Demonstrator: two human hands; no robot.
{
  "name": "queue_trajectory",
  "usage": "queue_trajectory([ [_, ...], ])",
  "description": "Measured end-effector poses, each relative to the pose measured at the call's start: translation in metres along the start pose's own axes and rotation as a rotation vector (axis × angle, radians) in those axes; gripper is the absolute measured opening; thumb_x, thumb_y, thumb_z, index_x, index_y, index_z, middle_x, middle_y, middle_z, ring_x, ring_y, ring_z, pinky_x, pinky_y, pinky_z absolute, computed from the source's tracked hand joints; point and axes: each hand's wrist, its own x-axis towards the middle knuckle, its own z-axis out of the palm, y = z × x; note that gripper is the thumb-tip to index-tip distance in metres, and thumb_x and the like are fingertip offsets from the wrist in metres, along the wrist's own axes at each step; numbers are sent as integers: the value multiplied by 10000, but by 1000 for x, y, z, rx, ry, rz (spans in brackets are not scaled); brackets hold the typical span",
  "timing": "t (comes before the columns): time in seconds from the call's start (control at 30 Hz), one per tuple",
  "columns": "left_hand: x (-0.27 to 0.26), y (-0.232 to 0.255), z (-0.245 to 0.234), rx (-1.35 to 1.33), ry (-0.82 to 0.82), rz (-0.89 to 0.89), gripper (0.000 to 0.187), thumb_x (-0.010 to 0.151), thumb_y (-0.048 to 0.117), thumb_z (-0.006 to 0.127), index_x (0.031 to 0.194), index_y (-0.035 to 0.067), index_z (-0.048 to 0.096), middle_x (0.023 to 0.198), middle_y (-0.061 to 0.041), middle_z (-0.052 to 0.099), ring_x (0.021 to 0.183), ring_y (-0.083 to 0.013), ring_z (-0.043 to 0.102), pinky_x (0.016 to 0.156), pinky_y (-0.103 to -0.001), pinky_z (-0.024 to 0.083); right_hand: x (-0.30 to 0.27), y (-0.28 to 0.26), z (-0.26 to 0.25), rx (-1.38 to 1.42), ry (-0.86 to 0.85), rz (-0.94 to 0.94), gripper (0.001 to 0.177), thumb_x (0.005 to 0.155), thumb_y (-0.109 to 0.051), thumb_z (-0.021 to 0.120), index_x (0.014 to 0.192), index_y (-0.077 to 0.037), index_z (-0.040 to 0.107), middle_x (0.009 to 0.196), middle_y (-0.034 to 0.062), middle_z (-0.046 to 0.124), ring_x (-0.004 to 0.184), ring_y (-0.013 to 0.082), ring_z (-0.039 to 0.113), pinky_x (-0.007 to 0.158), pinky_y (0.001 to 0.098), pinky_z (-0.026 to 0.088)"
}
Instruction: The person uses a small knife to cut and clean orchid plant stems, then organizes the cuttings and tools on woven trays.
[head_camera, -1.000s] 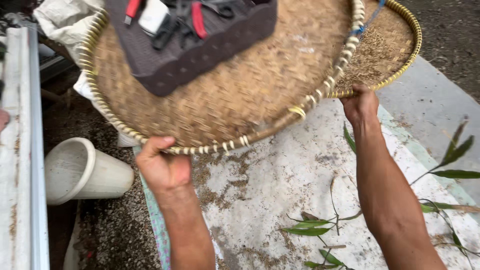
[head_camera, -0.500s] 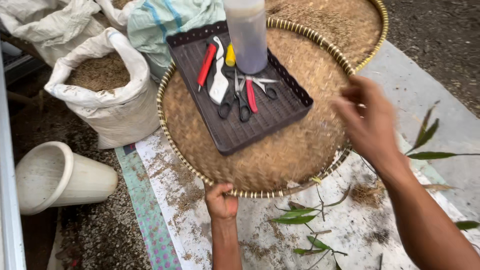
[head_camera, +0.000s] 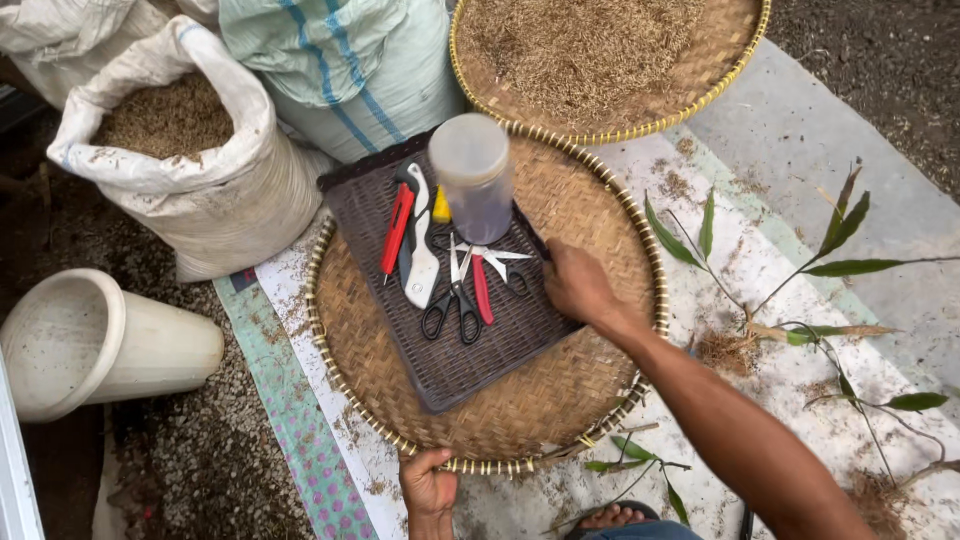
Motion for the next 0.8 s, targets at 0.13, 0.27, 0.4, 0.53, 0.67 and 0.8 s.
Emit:
queue_trajectory([
  [0.13, 3, 7, -23, 47, 50, 31, 870, 506, -178, 578, 1325, 101, 669, 1137, -47, 729, 976, -274, 652, 869, -437, 502, -2, 17, 30, 20, 129, -105, 189, 965, -166, 495, 983, -16, 609, 962, 272, 711, 885, 462, 672, 737, 570, 499],
  [0.27, 10, 22, -37, 1, 92, 50, 820, 523, -176, 527, 1295, 73, 650, 1177, -82, 703, 1019, -296, 637, 912, -466, 505, -23, 1, 17, 62, 96, -104, 207, 991, -160, 491, 883, -28, 609, 812, 197, 704, 707, 367, 657, 624, 507, 466],
  [0.4, 25, 43, -33, 30, 92, 92, 881, 552, -176, 498, 1374, 123, 607, 1220, -77, 674, 1079, -306, 614, 932, -486, 486, -30, -13, -1, 69, 50, -54, 203, 1013, -189, 518, 900, -42, 598, 849, 177, 691, 733, 332, 637, 641, 480, 461],
  [0.53, 67, 26, -31, -23, 208, 77, 459, 538, -156, 580, 923, 45, 728, 924, -9, 716, 860, -213, 667, 848, -332, 535, -28, -23, -22, 160, 39, -33, 275, 1029, -177, 476, 1186, -40, 655, 1005, 140, 767, 796, 282, 740, 647, 412, 605],
  [0.67, 100, 10, -20, -115, 242, 24, 665, 530, -178, 505, 1097, 110, 700, 987, -30, 690, 897, -265, 627, 843, -501, 534, -18, -15, -43, 262, 64, 98, 210, 1074, -161, 481, 1116, -67, 664, 811, 83, 674, 612, 192, 594, 501, 325, 481],
  [0.8, 142, -13, -22, -83, 405, -141, 300, 526, -130, 562, 697, 111, 620, 769, 20, 583, 769, -246, 587, 839, -424, 540, -11, -17, -77, 277, 161, 239, 273, 1078, -190, 487, 1257, -117, 680, 875, 78, 707, 703, 219, 641, 583, 355, 529],
])
